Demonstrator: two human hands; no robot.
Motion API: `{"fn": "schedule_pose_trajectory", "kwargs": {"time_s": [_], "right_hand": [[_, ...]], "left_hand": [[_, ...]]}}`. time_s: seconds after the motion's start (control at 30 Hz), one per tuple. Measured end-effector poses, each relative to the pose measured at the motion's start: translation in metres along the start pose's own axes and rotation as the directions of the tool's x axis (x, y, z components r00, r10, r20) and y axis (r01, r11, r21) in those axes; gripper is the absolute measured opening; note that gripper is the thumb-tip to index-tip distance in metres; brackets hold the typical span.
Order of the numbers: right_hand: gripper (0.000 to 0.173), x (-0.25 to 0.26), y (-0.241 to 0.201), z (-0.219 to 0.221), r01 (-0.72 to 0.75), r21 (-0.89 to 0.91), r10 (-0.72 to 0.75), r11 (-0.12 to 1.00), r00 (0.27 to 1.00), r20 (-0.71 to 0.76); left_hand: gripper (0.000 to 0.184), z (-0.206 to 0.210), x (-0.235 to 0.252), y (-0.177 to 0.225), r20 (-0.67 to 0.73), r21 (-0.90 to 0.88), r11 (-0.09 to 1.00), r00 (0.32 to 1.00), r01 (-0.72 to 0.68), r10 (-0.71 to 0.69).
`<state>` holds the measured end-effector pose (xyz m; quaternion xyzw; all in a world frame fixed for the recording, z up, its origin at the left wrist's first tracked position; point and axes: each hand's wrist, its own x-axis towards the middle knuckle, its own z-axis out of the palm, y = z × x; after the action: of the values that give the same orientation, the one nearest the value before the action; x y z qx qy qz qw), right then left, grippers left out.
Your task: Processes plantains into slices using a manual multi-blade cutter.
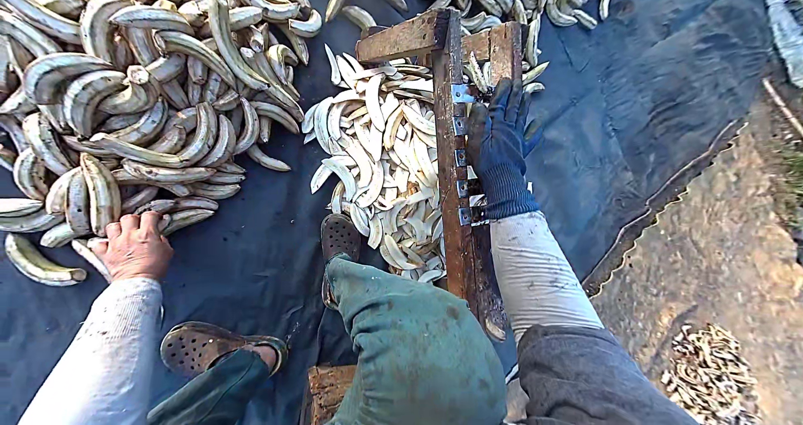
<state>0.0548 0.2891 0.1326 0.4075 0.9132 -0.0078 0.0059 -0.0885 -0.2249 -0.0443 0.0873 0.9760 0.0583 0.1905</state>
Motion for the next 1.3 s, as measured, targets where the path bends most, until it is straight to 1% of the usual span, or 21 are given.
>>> {"fn": "schedule_pose_trajectory", "kwargs": {"time_s": [0.07, 0.2, 0.3, 0.37, 0.4, 0.47, 0.53, 0.6, 0.67, 0.7, 0.73, 0.77, 0.8, 0.83, 0.9, 0.93, 0.97, 1.03, 1.1, 1.2, 1.3], "right_hand": [[0.071, 0.033, -0.013, 0.004, 0.014, 0.058, -0.011, 0.998, 0.998, -0.060], [0.067, 0.080, -0.044, -0.006, 0.035, 0.072, -0.035, 0.997, 0.999, -0.001], [0.067, 0.106, -0.057, -0.015, 0.069, 0.113, -0.071, 0.991, 0.997, 0.011], [0.069, 0.098, -0.070, -0.023, 0.148, 0.226, -0.126, 0.963, 0.986, -0.110], [0.070, 0.085, -0.082, -0.029, 0.230, 0.287, -0.189, 0.930, 0.968, -0.164], [0.069, 0.038, -0.106, -0.032, 0.463, 0.378, -0.427, 0.802, 0.886, -0.181], [0.067, -0.016, -0.126, -0.022, 0.689, 0.355, -0.707, 0.632, 0.700, -0.098], [0.074, -0.064, -0.136, -0.005, 0.840, 0.251, -0.864, 0.481, 0.503, -0.028], [0.074, -0.093, -0.131, 0.010, 0.892, 0.209, -0.911, 0.401, 0.412, -0.012], [0.069, -0.100, -0.122, 0.014, 0.896, 0.217, -0.915, 0.387, 0.403, -0.030], [0.067, -0.104, -0.109, 0.015, 0.888, 0.226, -0.907, 0.400, 0.419, -0.042], [0.067, -0.106, -0.093, 0.012, 0.864, 0.232, -0.884, 0.446, 0.466, -0.033], [0.068, -0.107, -0.075, 0.007, 0.827, 0.228, -0.845, 0.514, 0.534, -0.032], [0.069, -0.108, -0.054, 0.002, 0.776, 0.213, -0.786, 0.594, 0.616, -0.050], [0.073, -0.112, -0.003, -0.005, 0.621, 0.194, -0.620, 0.759, 0.781, -0.072], [0.075, -0.119, 0.023, -0.009, 0.549, 0.181, -0.542, 0.816, 0.836, -0.088], [0.076, -0.129, 0.048, -0.010, 0.487, 0.170, -0.476, 0.857, 0.873, -0.106], [0.075, -0.158, 0.085, -0.010, 0.422, 0.145, -0.405, 0.895, 0.904, -0.133], [0.074, -0.189, 0.106, -0.002, 0.388, 0.142, -0.370, 0.911, 0.919, -0.136], [0.071, -0.212, 0.118, 0.015, 0.377, 0.128, -0.353, 0.917, 0.919, -0.178], [0.064, -0.204, 0.120, 0.029, 0.372, 0.154, -0.330, 0.915, 0.912, -0.245]], "left_hand": [[0.037, -0.004, -0.001, 0.001, -0.002, -0.008, 1.000, 1.000, -0.001, 0.001], [0.033, -0.020, -0.007, 0.010, -0.049, -0.103, 0.995, 0.999, 0.006, -0.011], [0.036, -0.049, -0.013, 0.037, -0.032, -0.276, 0.960, 0.998, 0.039, -0.050], [0.040, -0.064, -0.017, 0.065, -0.015, -0.513, 0.856, 0.997, 0.057, -0.075], [0.041, -0.070, -0.021, 0.080, -0.005, -0.659, 0.750, 0.997, 0.059, -0.083], [0.040, -0.080, -0.031, 0.112, 0.048, -0.891, 0.449, 0.997, 0.074, -0.068], [0.034, -0.090, -0.041, 0.145, 0.131, -0.970, 0.204, 0.991, 0.134, -0.029], [0.026, -0.098, -0.054, 0.176, 0.219, -0.975, 0.057, 0.974, 0.215, 0.058], [0.025, -0.100, -0.071, 0.203, 0.257, -0.963, -0.043, 0.951, 0.268, 0.173], [0.027, -0.097, -0.079, 0.213, 0.243, -0.961, -0.071, 0.940, 0.267, 0.238], [0.030, -0.093, -0.083, 0.217, 0.219, -0.966, -0.068, 0.930, 0.249, 0.295], [0.035, -0.085, -0.082, 0.214, 0.196, -0.976, -0.024, 0.924, 0.215, 0.329], [0.041, -0.074, -0.077, 0.204, 0.171, -0.985, 0.062, 0.927, 0.159, 0.333], [0.044, -0.059, -0.066, 0.186, 0.134, -0.977, 0.200, 0.945, 0.075, 0.297], [0.048, -0.027, -0.041, 0.128, 0.076, -0.837, 0.547, 0.992, 0.008, 0.102], [0.050, -0.013, -0.031, 0.092, 0.044, -0.736, 0.675, 0.999, 0.054, -0.032], [0.053, -0.002, -0.025, 0.056, 0.011, -0.658, 0.742, 0.986, 0.131, -0.164], [0.060, 0.013, -0.020, 0.000, 0.019, -0.596, 0.742, 0.930, 0.306, -0.368], [0.062, 0.019, -0.022, -0.023, 0.083, -0.554, 0.716, 0.884, 0.424, -0.459], [0.061, 0.016, -0.024, -0.016, 0.115, -0.579, 0.669, 0.859, 0.466, -0.499], [0.062, 0.016, -0.021, -0.011, 0.104, -0.622, 0.621, 0.837, 0.476, -0.538]]}}
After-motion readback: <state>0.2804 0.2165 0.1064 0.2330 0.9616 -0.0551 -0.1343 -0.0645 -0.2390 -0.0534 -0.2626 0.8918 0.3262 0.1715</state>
